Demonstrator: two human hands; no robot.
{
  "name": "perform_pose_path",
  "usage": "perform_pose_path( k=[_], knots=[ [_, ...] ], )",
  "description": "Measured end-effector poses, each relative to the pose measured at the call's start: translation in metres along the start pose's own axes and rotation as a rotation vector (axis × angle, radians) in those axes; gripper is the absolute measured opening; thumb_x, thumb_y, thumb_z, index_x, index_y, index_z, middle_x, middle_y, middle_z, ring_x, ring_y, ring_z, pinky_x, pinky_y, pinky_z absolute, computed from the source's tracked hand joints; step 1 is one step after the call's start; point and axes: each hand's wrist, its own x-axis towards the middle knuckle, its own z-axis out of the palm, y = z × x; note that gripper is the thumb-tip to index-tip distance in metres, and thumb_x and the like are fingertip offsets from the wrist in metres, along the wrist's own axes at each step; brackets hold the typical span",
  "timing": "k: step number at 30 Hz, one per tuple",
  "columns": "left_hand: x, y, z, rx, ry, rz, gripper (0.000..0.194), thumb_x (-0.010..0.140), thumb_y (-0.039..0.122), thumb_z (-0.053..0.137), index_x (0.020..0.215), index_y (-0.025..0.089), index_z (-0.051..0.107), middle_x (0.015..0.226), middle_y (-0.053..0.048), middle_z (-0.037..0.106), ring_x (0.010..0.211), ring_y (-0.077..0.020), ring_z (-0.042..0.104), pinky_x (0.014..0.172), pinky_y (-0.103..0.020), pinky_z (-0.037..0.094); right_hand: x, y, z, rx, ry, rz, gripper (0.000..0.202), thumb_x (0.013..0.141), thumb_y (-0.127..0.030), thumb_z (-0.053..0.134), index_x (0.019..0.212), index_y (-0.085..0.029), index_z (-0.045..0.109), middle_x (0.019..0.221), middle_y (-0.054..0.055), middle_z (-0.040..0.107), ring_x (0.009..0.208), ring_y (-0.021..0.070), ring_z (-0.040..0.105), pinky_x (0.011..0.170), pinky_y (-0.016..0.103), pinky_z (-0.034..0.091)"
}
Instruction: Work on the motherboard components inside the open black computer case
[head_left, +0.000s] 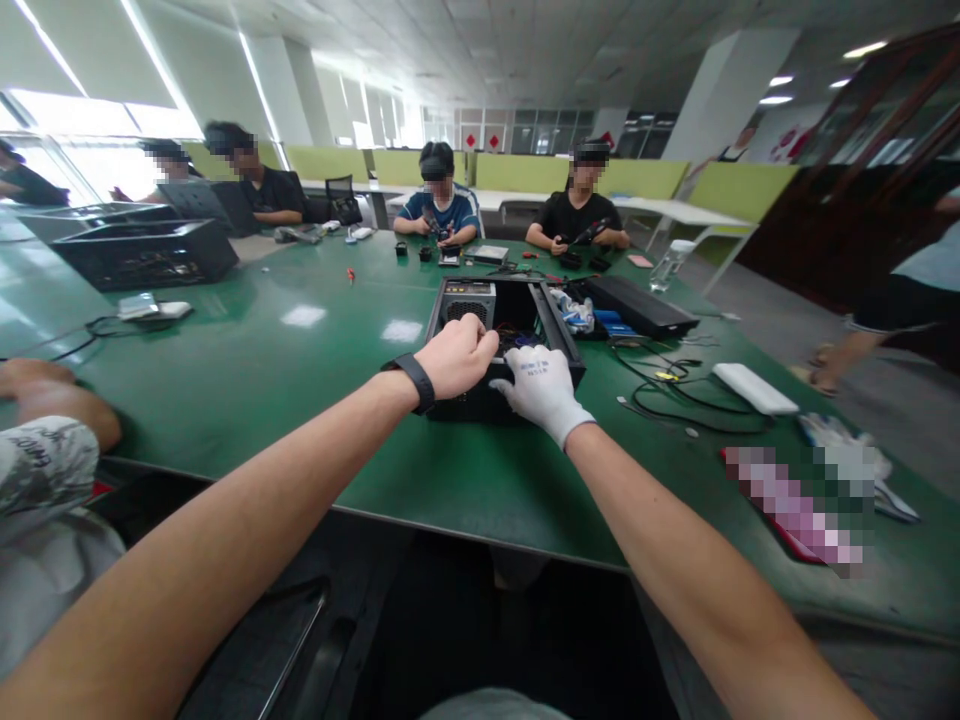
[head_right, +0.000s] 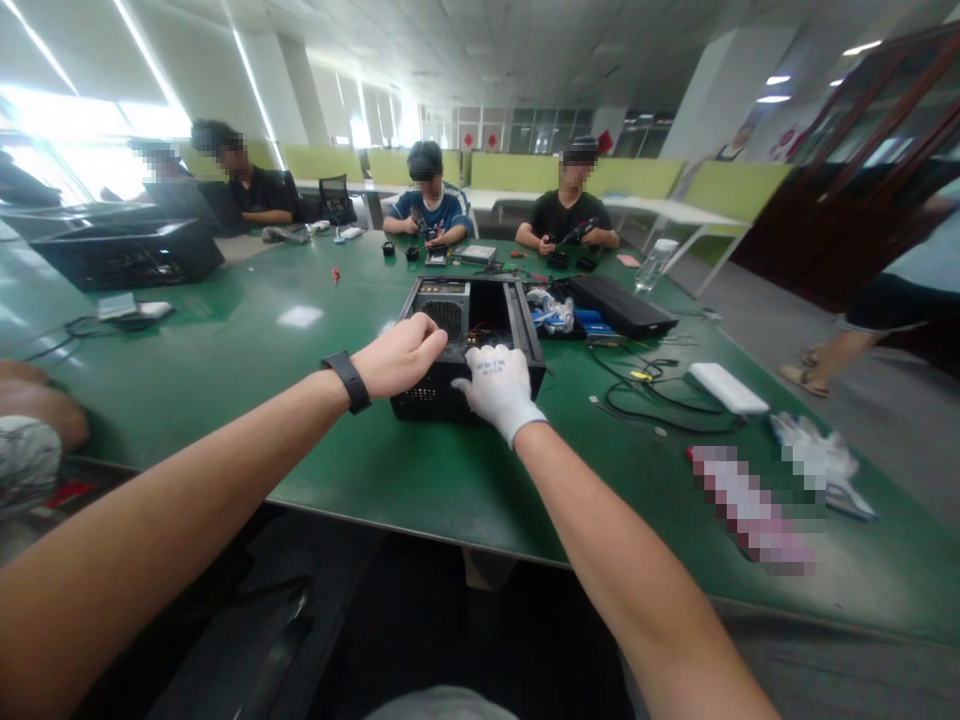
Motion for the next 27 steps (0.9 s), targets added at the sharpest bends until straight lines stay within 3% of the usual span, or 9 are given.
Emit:
perform_pose_path(
  k=[6,11,18,22,27],
  knots=[
    [0.009,0.001,0.021,0.259,-0.243,0.111,0.039,0.091,0.041,0.051,0.117,0.014,0.061,0.107,-0.01,0.07,0.101,-0.0204,0.064,0.089,-0.029,0.048,-0.066,-0.012,-0.025,0.009,0.015,-0.018,0.041,0.089,-0.057,0.051,0.103,-0.02,0.059,0.099,0.011,0.063,0.093,0.0258,0.053,0.074,0.037,0.026],
    [0.014,0.004,0.041,0.436,-0.428,0.107,0.046,0.078,0.043,0.069,0.115,0.015,0.067,0.111,-0.011,0.072,0.102,-0.0241,0.067,0.086,-0.029,0.051,-0.114,-0.02,-0.047,0.038,0.013,-0.039,0.034,0.086,-0.053,0.058,0.096,-0.021,0.06,0.091,0.008,0.062,0.086,0.0241,0.052,0.07,0.035,0.023],
    [0.01,0.03,0.056,0.691,-0.722,0.048,0.055,0.062,0.036,0.084,0.109,0.01,0.074,0.11,-0.016,0.073,0.101,-0.0286,0.068,0.091,-0.03,0.053,-0.165,-0.028,-0.069,0.091,-0.006,-0.043,0.027,0.083,-0.049,0.064,0.091,-0.023,0.06,0.083,0.005,0.059,0.08,0.0237,0.049,0.068,0.035,0.02],
    [0.019,0.029,0.071,0.711,-0.789,0.018,0.059,0.051,0.03,0.088,0.105,0.01,0.076,0.104,-0.016,0.075,0.099,-0.0318,0.069,0.094,-0.036,0.053,-0.183,-0.031,-0.074,0.12,-0.027,-0.027,0.023,0.082,-0.045,0.065,0.092,-0.025,0.061,0.082,0.004,0.058,0.078,0.0239,0.048,0.067,0.035,0.019],
    [0.028,0.01,0.096,0.623,-0.766,-0.071,0.069,0.047,0.031,0.089,0.11,0.008,0.074,0.107,-0.021,0.073,0.099,-0.0354,0.069,0.087,-0.04,0.057,-0.19,-0.032,-0.076,0.152,-0.035,-0.023,0.022,0.081,-0.044,0.067,0.089,-0.025,0.06,0.08,0.004,0.058,0.076,0.0236,0.047,0.067,0.035,0.019]
  ],
)
